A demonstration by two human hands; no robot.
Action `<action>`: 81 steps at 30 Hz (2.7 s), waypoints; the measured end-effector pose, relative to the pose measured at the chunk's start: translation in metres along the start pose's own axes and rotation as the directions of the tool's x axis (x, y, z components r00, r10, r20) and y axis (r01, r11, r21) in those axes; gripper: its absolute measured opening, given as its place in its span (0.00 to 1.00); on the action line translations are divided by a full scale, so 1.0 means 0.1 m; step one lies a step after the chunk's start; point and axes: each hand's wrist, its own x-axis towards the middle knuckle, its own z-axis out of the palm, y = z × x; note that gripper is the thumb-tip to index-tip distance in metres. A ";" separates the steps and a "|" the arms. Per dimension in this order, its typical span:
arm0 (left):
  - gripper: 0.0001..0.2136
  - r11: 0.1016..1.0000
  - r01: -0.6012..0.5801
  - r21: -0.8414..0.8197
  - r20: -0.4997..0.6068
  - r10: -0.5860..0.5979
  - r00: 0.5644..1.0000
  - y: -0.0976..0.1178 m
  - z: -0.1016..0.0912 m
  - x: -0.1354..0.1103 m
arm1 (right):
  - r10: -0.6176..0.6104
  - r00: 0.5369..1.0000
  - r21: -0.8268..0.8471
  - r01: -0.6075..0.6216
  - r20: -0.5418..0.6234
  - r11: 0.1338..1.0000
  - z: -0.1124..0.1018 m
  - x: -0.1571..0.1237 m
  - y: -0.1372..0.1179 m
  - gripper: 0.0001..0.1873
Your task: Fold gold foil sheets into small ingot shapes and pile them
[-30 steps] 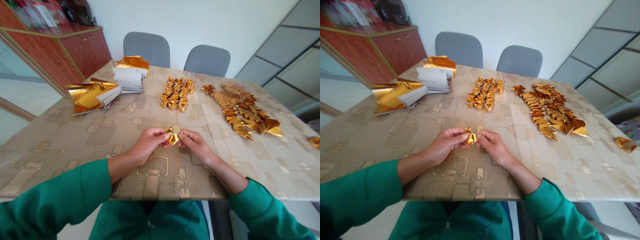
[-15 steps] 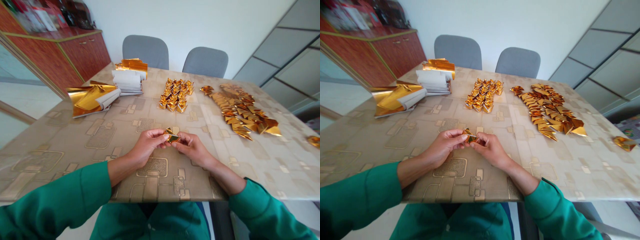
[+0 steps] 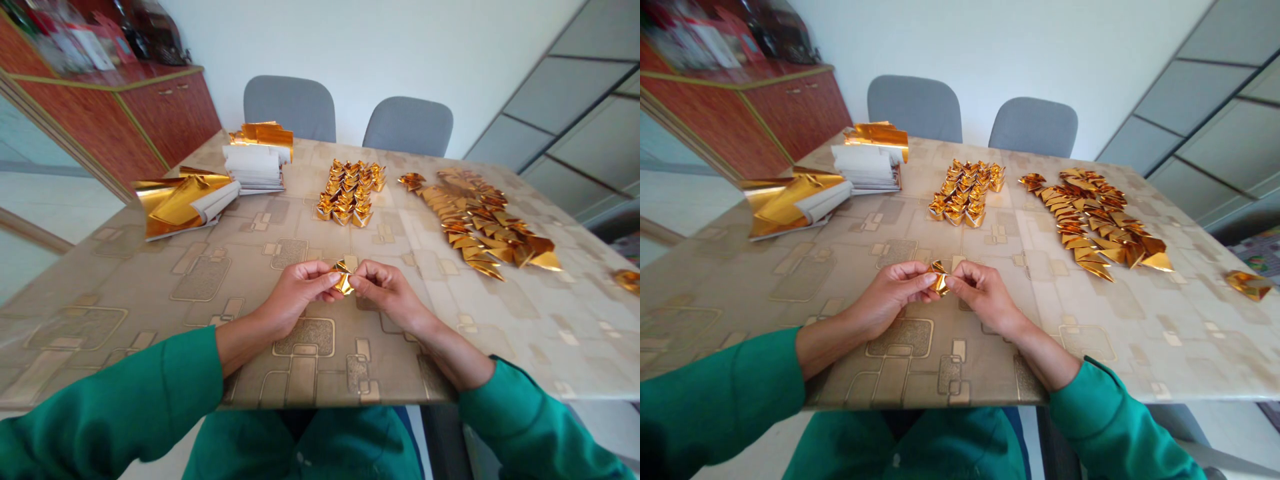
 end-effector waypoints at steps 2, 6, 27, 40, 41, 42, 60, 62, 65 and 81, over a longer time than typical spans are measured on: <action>0.11 0.998 0.040 -0.057 0.010 -0.039 0.999 0.00 -0.01 0.00 | -0.012 1.000 0.017 0.012 -0.002 1.000 -0.01 0.01 0.00 0.22; 0.12 0.992 0.062 -0.107 0.023 -0.059 0.998 0.02 -0.01 0.01 | -0.067 0.998 -0.010 0.067 -0.018 0.998 -0.02 0.02 -0.02 0.22; 0.12 0.983 -0.004 -0.181 -0.005 0.003 1.000 0.02 0.04 -0.03 | -0.213 0.949 -0.090 0.197 -0.234 0.976 0.06 -0.03 0.03 0.15; 0.13 0.973 -0.036 -0.227 -0.113 0.010 0.993 -0.01 0.09 -0.04 | -0.406 0.884 -0.334 0.319 -0.233 0.887 0.15 -0.04 0.02 0.06; 0.14 0.974 -0.035 -0.222 -0.120 0.008 0.993 0.00 0.10 -0.04 | -0.418 0.879 -0.372 0.318 -0.230 0.872 0.16 -0.04 0.02 0.06; 0.15 0.976 -0.034 -0.217 -0.124 0.007 0.992 0.00 0.10 -0.05 | -0.428 0.874 -0.405 0.313 -0.231 0.859 0.17 -0.04 0.02 0.06; 0.13 0.966 0.177 -0.191 0.263 -0.123 0.957 0.06 -0.04 -0.01 | 0.133 0.981 0.442 -0.182 0.140 0.878 0.03 -0.04 -0.09 0.21; 0.13 0.956 0.204 -0.210 0.285 -0.139 0.948 0.06 -0.05 -0.01 | 0.143 0.970 0.459 -0.220 0.198 0.861 0.01 -0.05 -0.10 0.21; 0.14 0.939 0.254 -0.231 0.323 -0.172 0.931 0.07 -0.05 -0.03 | 0.172 0.942 0.500 -0.301 0.288 0.812 -0.01 -0.08 -0.11 0.20; 0.14 0.995 0.068 -0.071 0.157 -0.056 0.986 0.08 -0.03 -0.03 | 0.195 0.953 0.432 -0.280 0.231 0.857 -0.04 -0.08 -0.09 0.20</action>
